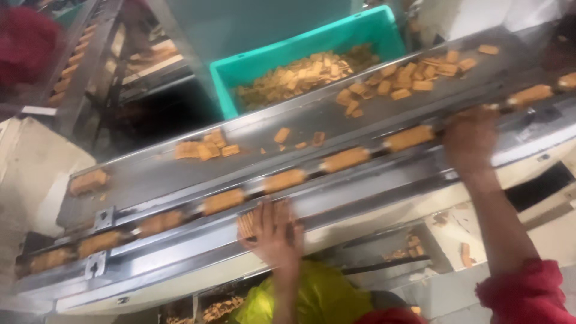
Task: The person arranges rectangular biscuits on a moving conveyor belt by hand, aligning them into neat rows. The person also picks up scattered biscuit pieces and places them into a green bin beside the belt.
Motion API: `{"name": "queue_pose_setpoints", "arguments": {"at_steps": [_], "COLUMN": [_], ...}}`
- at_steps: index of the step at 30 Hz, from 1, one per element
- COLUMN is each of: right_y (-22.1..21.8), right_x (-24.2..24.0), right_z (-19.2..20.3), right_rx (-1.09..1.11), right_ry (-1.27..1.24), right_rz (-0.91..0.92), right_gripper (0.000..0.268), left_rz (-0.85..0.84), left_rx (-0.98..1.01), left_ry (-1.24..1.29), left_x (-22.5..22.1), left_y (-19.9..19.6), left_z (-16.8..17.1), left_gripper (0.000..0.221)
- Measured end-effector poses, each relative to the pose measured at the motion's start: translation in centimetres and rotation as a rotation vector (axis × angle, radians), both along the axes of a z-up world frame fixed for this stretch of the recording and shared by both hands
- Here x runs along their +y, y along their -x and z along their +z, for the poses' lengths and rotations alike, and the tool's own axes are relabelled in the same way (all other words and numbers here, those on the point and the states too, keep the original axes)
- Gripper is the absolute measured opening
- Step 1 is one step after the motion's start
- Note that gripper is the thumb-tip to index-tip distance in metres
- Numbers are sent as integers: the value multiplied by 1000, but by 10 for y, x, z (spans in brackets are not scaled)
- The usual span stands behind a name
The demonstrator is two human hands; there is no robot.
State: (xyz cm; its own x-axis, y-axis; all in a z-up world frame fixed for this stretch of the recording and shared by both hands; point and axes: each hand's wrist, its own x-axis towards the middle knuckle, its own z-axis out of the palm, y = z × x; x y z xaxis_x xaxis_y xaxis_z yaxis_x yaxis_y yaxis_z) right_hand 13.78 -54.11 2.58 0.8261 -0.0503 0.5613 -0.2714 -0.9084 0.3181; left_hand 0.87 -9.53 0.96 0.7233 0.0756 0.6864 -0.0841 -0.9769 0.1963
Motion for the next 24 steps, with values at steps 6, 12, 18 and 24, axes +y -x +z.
{"name": "queue_pose_setpoints", "arguments": {"at_steps": [6,12,18,24], "right_y": [20,-38,-91,-67], "right_x": [55,198,252,259], "right_z": [26,60,48,52], "right_rx": [-102,192,535,78], "right_ry": [-430,-733,-882,-569], "right_rz": [486,837,856,992], "right_gripper": [21,35,41,60], "left_rz": [6,-88,-12,12], "left_rx": [95,58,8,-79], "left_ry": [9,-24,-48,-32], "left_x": [-3,15,62,75], "left_y": [3,9,10,8], "left_z": [10,9,-6,-14], "left_gripper": [68,63,60,55]}}
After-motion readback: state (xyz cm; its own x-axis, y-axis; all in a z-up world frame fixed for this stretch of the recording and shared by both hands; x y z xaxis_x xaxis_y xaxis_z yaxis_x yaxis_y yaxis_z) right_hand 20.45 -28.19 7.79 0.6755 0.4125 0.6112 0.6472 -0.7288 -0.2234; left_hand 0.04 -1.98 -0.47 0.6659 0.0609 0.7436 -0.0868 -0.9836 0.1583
